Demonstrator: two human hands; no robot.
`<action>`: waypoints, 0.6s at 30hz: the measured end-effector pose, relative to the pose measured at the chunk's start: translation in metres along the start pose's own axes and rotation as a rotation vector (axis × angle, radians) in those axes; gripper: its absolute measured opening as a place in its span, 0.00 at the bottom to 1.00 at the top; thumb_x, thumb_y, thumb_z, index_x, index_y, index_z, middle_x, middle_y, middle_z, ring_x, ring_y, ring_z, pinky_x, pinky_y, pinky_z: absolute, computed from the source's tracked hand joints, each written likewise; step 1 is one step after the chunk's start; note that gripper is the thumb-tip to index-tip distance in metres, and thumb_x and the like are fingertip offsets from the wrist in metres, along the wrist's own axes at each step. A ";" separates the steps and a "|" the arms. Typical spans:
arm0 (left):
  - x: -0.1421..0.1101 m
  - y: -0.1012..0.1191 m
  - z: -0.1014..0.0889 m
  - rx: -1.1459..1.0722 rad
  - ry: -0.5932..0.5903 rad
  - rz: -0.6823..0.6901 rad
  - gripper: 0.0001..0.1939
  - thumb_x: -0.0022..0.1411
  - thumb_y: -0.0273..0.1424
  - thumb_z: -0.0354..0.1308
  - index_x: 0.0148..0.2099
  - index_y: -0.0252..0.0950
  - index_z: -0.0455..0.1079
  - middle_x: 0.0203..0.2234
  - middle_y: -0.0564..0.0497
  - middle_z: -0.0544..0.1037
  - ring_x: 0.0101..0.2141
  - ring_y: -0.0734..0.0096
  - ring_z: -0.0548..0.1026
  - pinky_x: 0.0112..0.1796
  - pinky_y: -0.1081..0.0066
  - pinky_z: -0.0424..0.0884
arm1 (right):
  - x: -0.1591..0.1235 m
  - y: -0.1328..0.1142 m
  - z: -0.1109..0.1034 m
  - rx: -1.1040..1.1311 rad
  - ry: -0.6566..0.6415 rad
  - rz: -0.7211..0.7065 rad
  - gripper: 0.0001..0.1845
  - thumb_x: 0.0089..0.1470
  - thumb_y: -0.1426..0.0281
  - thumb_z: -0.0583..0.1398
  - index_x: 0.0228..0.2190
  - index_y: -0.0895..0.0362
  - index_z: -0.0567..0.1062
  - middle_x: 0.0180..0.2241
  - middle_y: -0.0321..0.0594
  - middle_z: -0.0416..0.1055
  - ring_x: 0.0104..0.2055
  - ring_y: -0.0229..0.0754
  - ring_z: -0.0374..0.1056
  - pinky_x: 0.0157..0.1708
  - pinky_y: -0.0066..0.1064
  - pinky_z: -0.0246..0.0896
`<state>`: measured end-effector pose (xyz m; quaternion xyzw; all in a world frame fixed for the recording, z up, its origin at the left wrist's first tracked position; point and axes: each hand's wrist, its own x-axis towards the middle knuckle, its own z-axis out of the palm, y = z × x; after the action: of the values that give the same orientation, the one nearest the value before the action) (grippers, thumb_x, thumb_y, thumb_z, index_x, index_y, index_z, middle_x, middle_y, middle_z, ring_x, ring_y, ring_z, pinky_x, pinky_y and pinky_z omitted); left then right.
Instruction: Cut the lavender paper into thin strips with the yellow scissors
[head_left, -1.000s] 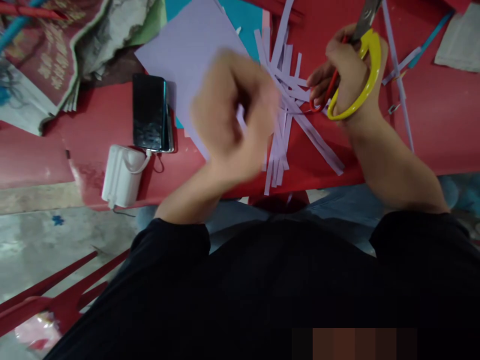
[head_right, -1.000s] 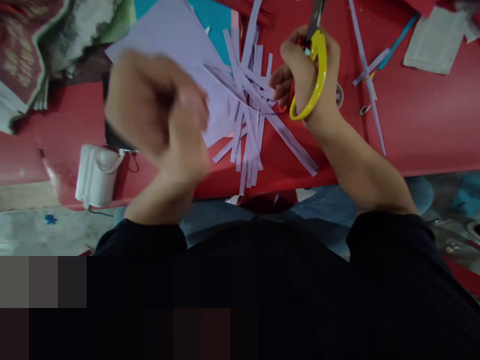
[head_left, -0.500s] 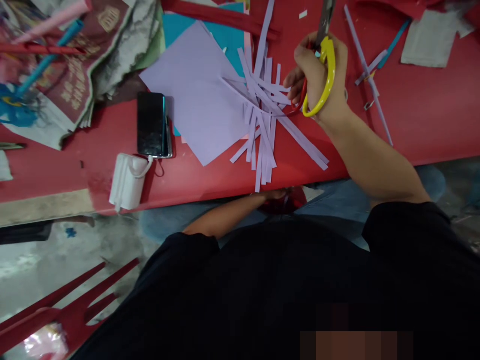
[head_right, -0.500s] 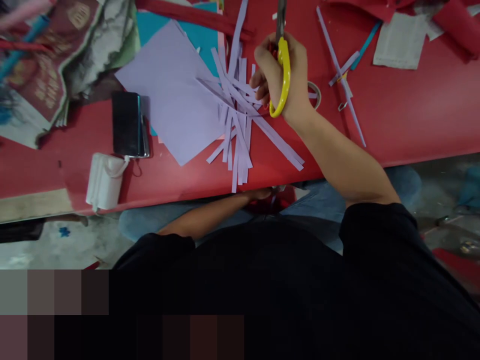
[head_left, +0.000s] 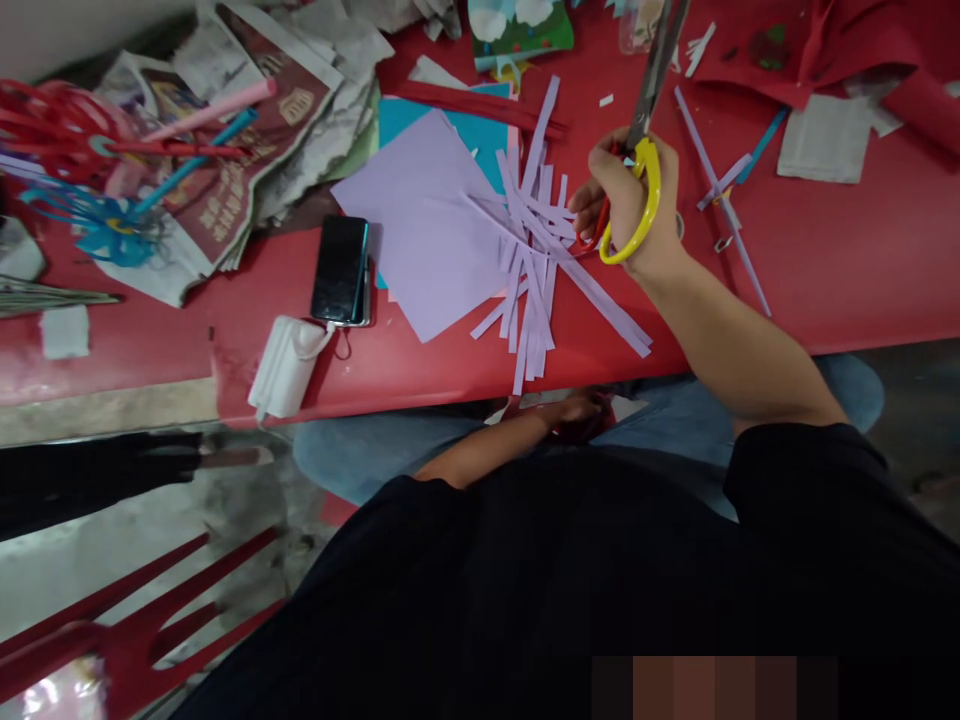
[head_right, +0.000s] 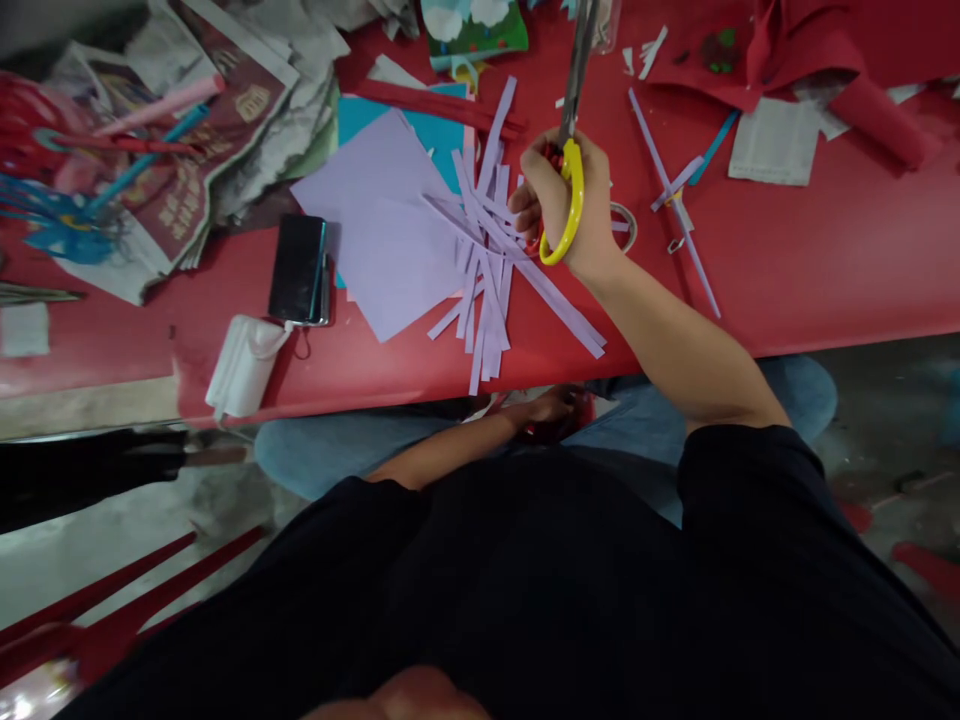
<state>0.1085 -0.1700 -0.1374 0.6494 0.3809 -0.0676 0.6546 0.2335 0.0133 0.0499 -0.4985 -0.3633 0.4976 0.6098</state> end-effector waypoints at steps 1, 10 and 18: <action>0.000 0.003 0.003 -0.006 -0.007 0.000 0.21 0.76 0.41 0.64 0.64 0.36 0.73 0.60 0.41 0.77 0.55 0.57 0.80 0.56 0.52 0.82 | 0.000 0.000 0.000 -0.007 -0.004 0.004 0.08 0.67 0.75 0.55 0.36 0.50 0.64 0.15 0.18 0.70 0.13 0.32 0.65 0.15 0.20 0.55; -0.085 0.088 -0.021 -0.135 0.037 0.184 0.13 0.77 0.35 0.59 0.46 0.31 0.81 0.46 0.41 0.87 0.50 0.62 0.85 0.54 0.65 0.80 | -0.002 -0.010 -0.005 0.028 -0.034 -0.016 0.05 0.64 0.71 0.57 0.35 0.49 0.65 0.16 0.20 0.72 0.14 0.35 0.67 0.14 0.24 0.58; -0.179 0.170 -0.097 -0.462 0.194 0.543 0.09 0.73 0.34 0.67 0.45 0.33 0.82 0.30 0.45 0.87 0.27 0.72 0.85 0.29 0.78 0.81 | -0.015 -0.015 -0.006 0.088 -0.230 -0.047 0.19 0.57 0.56 0.72 0.34 0.52 0.70 0.19 0.30 0.77 0.14 0.40 0.68 0.12 0.30 0.61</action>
<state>0.0425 -0.1306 0.1167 0.5655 0.2600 0.2582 0.7389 0.2387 -0.0027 0.0636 -0.4023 -0.4202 0.5527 0.5968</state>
